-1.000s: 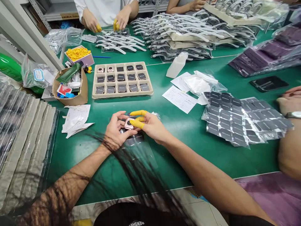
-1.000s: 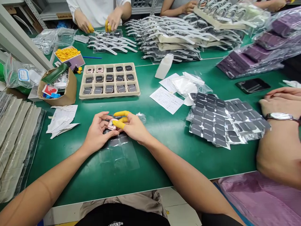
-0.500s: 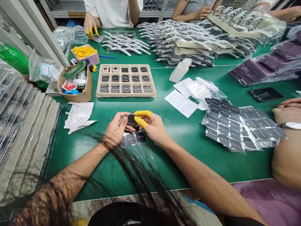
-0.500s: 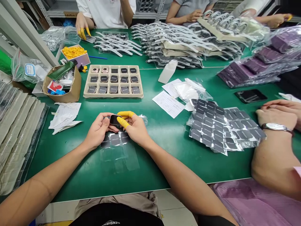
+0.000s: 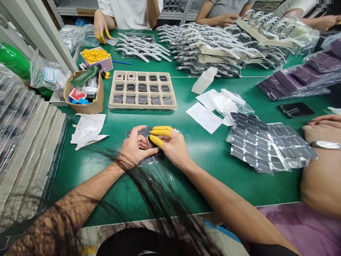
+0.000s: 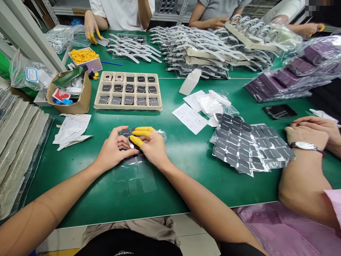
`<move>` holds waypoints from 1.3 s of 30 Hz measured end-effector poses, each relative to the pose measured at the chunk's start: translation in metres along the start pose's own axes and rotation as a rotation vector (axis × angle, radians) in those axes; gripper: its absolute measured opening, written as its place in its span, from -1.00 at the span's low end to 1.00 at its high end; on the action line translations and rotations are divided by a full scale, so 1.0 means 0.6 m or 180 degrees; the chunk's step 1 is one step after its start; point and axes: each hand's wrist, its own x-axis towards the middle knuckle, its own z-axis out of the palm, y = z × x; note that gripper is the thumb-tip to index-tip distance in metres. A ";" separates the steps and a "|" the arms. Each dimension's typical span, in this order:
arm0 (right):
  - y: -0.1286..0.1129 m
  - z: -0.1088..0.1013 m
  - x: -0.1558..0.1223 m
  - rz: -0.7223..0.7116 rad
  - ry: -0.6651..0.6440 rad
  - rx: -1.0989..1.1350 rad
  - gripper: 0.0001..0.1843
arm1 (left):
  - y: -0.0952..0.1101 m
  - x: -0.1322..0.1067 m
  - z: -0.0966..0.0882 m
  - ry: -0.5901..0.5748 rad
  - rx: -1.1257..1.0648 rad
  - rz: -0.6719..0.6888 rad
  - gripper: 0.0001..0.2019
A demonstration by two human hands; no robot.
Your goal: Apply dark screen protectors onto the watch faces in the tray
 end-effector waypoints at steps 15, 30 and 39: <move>-0.004 0.000 -0.005 -0.0499 -0.0066 -0.0381 -0.79 | 0.004 0.000 0.002 0.0075 0.0342 -0.0009 -0.42; -0.013 -0.111 0.049 -0.2029 -0.0109 -0.2971 -0.49 | 0.012 0.008 -0.004 0.0618 -0.0531 -0.0357 -0.33; -0.001 -0.072 0.032 -0.1999 -0.0429 -0.3727 -0.54 | 0.009 0.008 -0.002 0.0503 -0.0490 -0.0283 -0.38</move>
